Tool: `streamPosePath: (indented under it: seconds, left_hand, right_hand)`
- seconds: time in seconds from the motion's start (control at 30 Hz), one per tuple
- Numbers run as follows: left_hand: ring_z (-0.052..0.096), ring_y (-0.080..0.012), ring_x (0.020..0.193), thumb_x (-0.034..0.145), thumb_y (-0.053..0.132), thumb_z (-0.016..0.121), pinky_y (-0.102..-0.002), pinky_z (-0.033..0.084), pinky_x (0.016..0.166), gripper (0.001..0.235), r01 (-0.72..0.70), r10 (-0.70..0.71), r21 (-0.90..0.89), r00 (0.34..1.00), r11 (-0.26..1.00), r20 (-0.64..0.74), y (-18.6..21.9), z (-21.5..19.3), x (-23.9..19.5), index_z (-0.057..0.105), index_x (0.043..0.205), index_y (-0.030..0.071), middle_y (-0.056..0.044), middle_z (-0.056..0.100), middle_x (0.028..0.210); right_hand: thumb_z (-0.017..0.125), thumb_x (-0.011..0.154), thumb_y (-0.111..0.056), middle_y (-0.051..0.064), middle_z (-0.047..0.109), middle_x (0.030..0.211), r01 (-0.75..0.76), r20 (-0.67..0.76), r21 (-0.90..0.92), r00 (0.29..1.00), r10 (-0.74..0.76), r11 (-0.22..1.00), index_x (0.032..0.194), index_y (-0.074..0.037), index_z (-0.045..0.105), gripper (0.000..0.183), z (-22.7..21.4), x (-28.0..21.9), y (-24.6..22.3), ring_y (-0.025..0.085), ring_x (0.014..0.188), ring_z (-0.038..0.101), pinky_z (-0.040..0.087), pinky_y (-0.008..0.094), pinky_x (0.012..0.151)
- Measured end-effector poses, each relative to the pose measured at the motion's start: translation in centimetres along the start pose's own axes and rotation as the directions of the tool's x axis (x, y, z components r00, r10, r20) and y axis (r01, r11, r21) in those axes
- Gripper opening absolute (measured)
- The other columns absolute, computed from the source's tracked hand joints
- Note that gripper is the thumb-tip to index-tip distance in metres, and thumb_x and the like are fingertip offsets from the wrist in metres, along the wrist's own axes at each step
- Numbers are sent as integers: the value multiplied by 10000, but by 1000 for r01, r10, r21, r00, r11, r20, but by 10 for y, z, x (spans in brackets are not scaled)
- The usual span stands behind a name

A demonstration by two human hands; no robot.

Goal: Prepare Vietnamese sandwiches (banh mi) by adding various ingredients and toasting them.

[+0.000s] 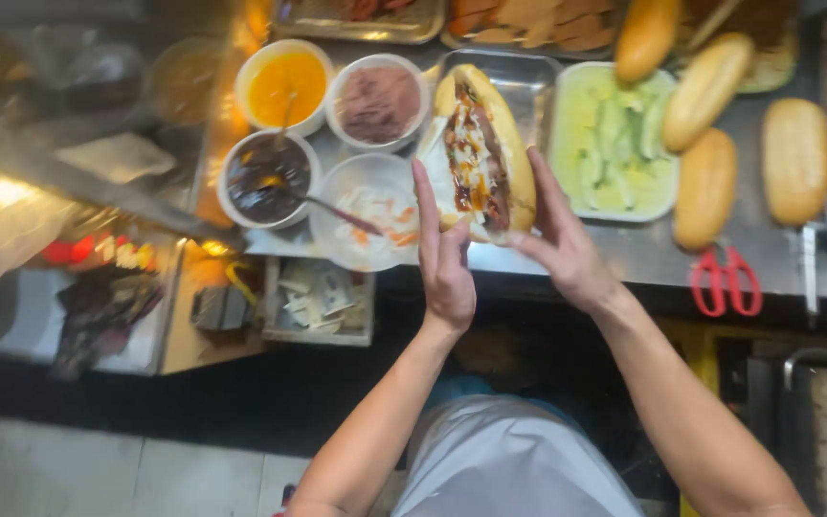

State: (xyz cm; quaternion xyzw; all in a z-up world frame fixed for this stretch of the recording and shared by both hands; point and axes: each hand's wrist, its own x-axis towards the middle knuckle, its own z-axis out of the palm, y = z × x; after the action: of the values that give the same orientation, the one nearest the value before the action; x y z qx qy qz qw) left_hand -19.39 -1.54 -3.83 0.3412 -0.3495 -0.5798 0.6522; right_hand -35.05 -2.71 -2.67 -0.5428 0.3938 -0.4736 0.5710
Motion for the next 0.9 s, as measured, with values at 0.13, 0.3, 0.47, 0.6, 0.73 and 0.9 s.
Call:
streamPosePath:
  seconds: [0.13, 0.3, 0.47, 0.6, 0.73, 0.9]
  left_hand:
    - [196, -356, 1680, 1097, 188, 421, -401, 208, 1357, 707, -301, 118, 472, 918, 829, 378, -64, 97, -38, 93, 1716, 95, -216, 129, 1798]
    - [139, -446, 1597, 1028, 441, 501, -596, 109, 1171, 827, -406, -228, 756, 784, 514, 577, -106, 221, -102, 90, 1654, 88, -274, 45, 1719]
    - [305, -432, 1559, 1068, 471, 450, -602, 84, 1248, 772, -422, -282, 599, 604, 680, 746, -155, 290, -148, 87, 1668, 148, -239, 209, 1688]
    - [438, -356, 1446, 1002, 392, 555, -514, 430, 1148, 904, 265, -411, 318, 674, 910, 614, -201, 343, -157, -72, 1631, 228, -166, 180, 1643]
    - [554, -253, 1288, 993, 326, 629, -440, 491, 1064, 791, 820, -583, 140, 263, 555, 769, -273, 374, -186, 181, 1632, 197, -110, 485, 1450]
    - [652, -242, 1095, 930, 157, 760, -383, 597, 886, 724, 764, -666, 286, 240, 579, 706, -328, 397, -232, 351, 1520, 62, -143, 582, 1287]
  right_hand:
    - [755, 897, -120, 181, 278, 1587, 173, -91, -95, 979, -181, 980, 1594, -75, -10, 1036, -67, -81, -27, 285, 1430, 365, 348, 419, 1160]
    - [712, 1014, -82, 207, 463, 1618, -130, -464, -787, 768, -441, 603, 1650, -31, 239, 794, -170, -188, -5, 309, 1496, 502, 361, 421, 1264]
    - [768, 956, -129, 226, 489, 1564, -248, -633, -739, 574, -520, 626, 1608, -33, 307, 803, -229, -278, -8, 336, 1458, 517, 447, 403, 1193]
    - [800, 904, -118, 171, 489, 1536, 43, -800, -386, 482, -357, 922, 1608, -5, 277, 885, -262, -340, -10, 259, 1409, 513, 436, 388, 1185]
    - [797, 905, -112, 128, 486, 1528, 130, -891, -231, 369, -263, 964, 1601, -4, 303, 861, -269, -386, -4, 205, 1422, 503, 422, 363, 1202]
    - [929, 748, -265, 146, 550, 1361, -528, -947, -316, 126, -295, 788, 1417, -29, 524, 817, -262, -423, 0, 236, 1247, 605, 521, 358, 1045]
